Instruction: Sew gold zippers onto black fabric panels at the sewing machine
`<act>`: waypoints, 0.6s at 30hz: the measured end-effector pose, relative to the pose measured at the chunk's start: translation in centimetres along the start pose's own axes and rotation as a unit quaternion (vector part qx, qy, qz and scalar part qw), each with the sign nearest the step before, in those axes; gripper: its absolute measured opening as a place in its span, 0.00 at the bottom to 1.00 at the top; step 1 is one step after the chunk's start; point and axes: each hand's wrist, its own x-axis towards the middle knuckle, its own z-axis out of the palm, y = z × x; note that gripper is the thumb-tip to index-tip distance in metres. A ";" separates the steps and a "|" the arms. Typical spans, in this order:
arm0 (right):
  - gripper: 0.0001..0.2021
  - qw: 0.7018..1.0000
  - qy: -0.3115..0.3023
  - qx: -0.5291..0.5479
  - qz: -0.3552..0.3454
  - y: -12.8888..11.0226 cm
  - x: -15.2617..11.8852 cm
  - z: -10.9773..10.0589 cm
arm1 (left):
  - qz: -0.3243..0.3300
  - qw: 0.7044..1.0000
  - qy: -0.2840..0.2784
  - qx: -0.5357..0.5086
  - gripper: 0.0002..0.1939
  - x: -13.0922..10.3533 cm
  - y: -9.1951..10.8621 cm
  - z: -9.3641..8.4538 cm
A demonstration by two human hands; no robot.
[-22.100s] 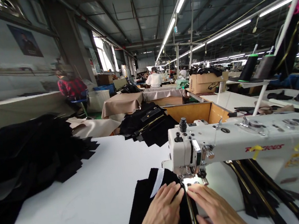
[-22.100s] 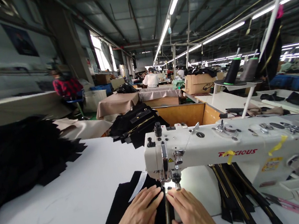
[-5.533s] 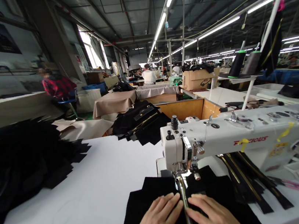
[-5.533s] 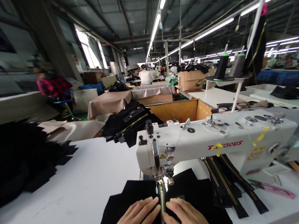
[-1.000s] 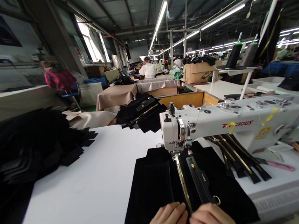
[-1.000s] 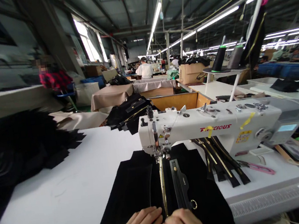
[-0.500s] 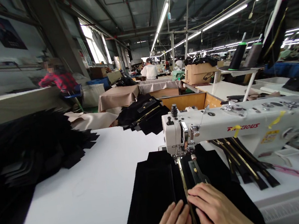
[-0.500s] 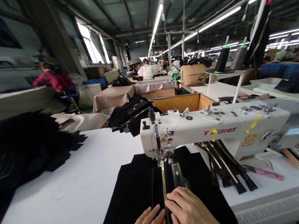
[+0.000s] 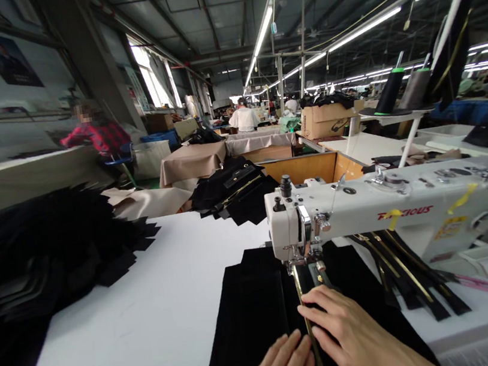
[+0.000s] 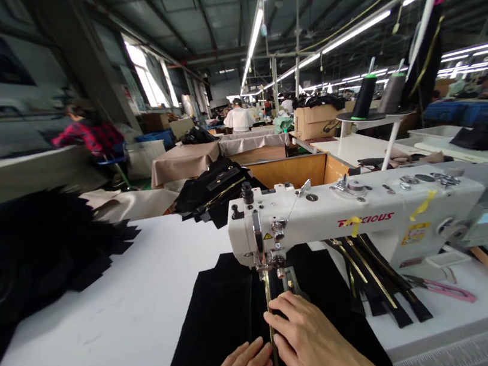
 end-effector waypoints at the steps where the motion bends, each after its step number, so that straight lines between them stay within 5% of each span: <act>1: 0.17 1.000 0.002 0.001 0.000 0.1 0.2 0.0 | 0.001 1.000 -0.015 -0.008 0.13 0.1 -0.2 0.2; 8: 0.16 1.000 0.004 -0.008 0.003 1.1 1.7 0.1 | -0.026 0.983 -0.163 -0.085 0.33 0.7 -1.2 0.6; 11: 0.17 1.000 -0.001 -0.006 0.005 1.2 1.6 -0.2 | -0.063 0.977 -0.159 -0.129 0.39 0.4 -1.3 1.3; 18: 0.26 0.999 -0.032 -0.015 0.022 0.5 -0.5 -0.2 | -0.083 0.982 -0.101 -0.138 0.36 -0.1 -1.5 1.5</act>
